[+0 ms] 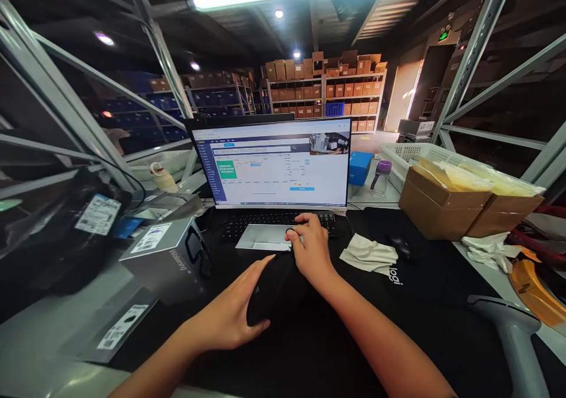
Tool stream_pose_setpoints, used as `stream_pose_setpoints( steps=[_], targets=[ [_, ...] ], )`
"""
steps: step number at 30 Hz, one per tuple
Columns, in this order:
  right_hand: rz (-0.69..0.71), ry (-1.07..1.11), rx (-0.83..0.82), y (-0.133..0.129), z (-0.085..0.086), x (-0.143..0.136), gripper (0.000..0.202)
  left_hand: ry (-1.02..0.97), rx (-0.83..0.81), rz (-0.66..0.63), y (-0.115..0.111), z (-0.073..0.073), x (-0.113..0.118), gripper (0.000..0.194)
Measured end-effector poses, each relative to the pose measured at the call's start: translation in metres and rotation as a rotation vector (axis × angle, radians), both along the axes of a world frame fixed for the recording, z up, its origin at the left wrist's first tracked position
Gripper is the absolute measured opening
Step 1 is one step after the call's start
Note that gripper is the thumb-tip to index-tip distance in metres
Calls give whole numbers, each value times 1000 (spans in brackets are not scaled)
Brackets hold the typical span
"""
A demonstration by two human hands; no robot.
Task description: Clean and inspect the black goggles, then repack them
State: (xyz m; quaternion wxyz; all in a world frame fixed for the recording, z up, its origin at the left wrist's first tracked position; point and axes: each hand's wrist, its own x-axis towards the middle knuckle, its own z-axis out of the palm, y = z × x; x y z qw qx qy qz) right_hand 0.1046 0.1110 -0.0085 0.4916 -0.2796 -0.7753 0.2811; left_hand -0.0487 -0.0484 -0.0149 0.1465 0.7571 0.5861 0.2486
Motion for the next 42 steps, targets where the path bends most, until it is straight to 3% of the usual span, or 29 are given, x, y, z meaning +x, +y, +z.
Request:
stream_pose_setpoints(
  steps=[4, 10, 16, 20, 23, 25, 29, 33, 36, 37, 40, 42],
  targets=[
    [47, 35, -1, 3, 3, 2, 26, -13, -1, 10, 3, 5, 4, 105],
    [138, 325, 59, -25, 22, 16, 30, -241, -3, 188, -1, -4, 16, 105],
    [434, 370, -391, -38, 31, 21, 34, -342, -3, 201, -9, -1, 15, 99],
    [605, 168, -782, -24, 31, 29, 45, -275, -7, 33, -15, 3, 14, 102],
    [630, 53, -950, -11, 20, 29, 44, -193, -1, -123, -16, 4, 14, 104],
    [584, 27, -978, -5, 11, 24, 43, -144, 19, -153, -14, 3, 12, 104],
    [465, 60, -829, 0, 7, 19, 41, -104, 115, -31, -12, 3, 10, 99],
    [374, -4, -508, 9, 18, 40, 38, -2, 215, 257, -12, 12, 12, 101],
    [315, -141, -204, 12, 26, 61, 32, 210, 318, 353, -7, 25, 21, 103],
    [316, -159, -135, 11, 28, 66, 36, 287, 360, 349, -4, 30, 26, 103],
    [411, -188, -101, 6, 30, 72, 90, 444, 469, 258, 8, 43, 41, 99],
    [439, -209, -127, 7, 31, 72, 102, 458, 523, 195, 18, 46, 46, 98]
  ],
)
